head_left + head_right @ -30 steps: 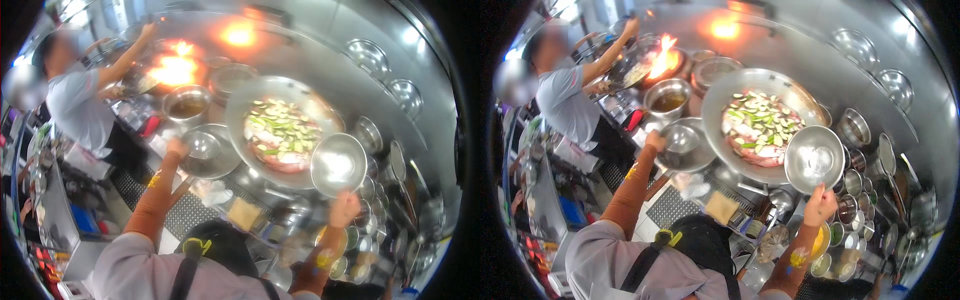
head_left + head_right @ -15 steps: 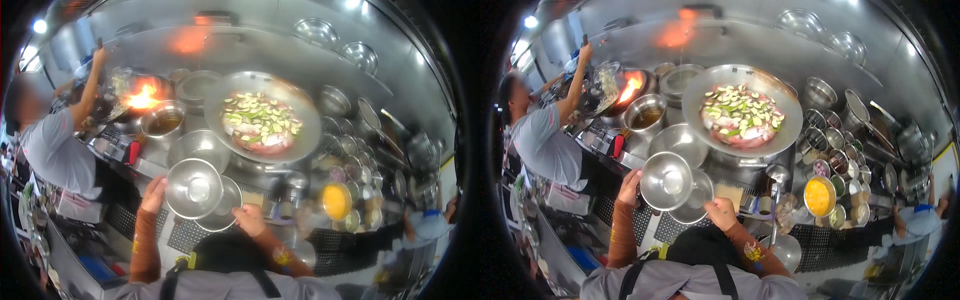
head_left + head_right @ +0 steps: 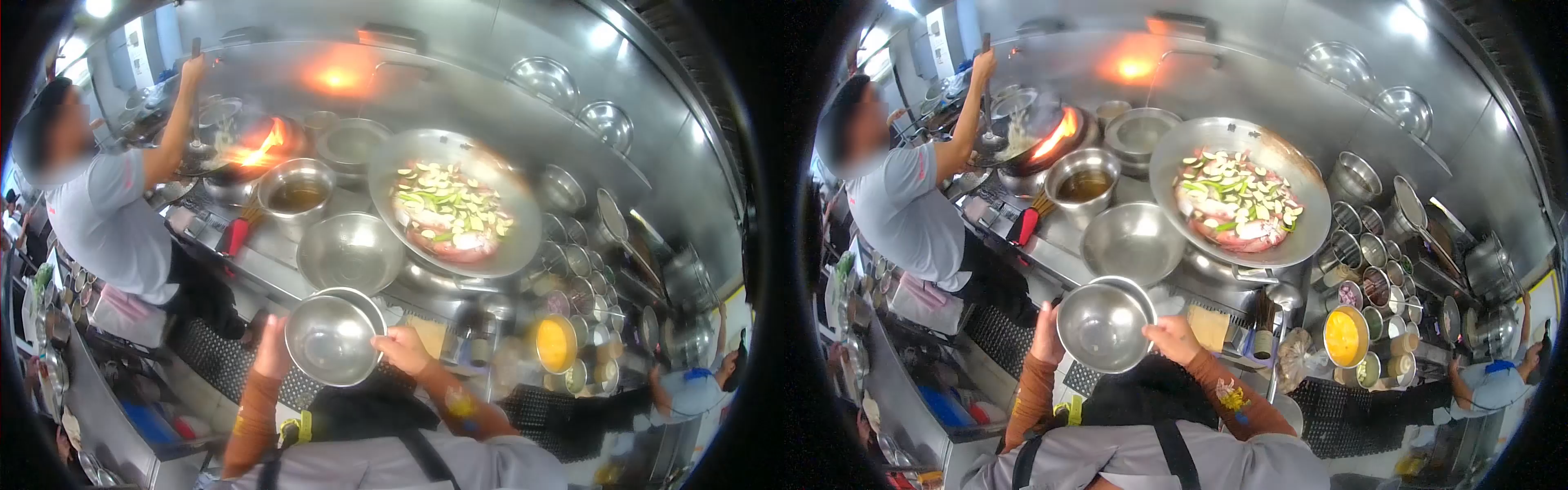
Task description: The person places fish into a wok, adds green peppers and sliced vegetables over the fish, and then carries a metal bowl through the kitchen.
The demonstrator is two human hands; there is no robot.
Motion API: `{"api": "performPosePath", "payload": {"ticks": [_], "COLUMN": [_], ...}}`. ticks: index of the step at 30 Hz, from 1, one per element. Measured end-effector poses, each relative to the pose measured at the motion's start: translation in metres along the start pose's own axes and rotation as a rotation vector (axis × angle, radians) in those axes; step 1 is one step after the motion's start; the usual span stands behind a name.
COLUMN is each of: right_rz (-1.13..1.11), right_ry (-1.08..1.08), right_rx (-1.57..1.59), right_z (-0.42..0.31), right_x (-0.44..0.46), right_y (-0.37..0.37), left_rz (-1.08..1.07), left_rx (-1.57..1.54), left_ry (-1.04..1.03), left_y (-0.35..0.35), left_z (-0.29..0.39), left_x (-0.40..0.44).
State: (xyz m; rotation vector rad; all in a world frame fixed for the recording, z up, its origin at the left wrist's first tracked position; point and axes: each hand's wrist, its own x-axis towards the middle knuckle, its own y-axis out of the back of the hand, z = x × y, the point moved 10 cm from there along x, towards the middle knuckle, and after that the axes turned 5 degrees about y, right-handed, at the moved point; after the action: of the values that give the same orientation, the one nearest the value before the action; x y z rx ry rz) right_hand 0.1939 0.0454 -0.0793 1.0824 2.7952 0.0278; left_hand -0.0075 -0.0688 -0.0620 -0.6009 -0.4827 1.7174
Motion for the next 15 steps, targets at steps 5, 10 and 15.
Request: {"api": "performPosePath", "payload": {"ticks": [5,10,15], "right_rz": [-0.114,-0.006,0.687], "right_ry": [-0.049,0.479,0.787], "right_rx": [0.087,-0.414,-1.245], "right_z": [-0.002,-0.070,-0.115], "right_x": [0.026,0.020,-0.036], "right_y": [-0.006,0.036,0.169], "left_rz": [0.188,0.321,0.364], "left_rx": [0.127,0.144,0.025], "left_ry": [-0.112,-0.057,-0.037], "left_y": [-0.002,0.018,0.044], "left_z": [0.007,-0.010,-0.012], "left_x": [-0.006,0.004,0.003]}}
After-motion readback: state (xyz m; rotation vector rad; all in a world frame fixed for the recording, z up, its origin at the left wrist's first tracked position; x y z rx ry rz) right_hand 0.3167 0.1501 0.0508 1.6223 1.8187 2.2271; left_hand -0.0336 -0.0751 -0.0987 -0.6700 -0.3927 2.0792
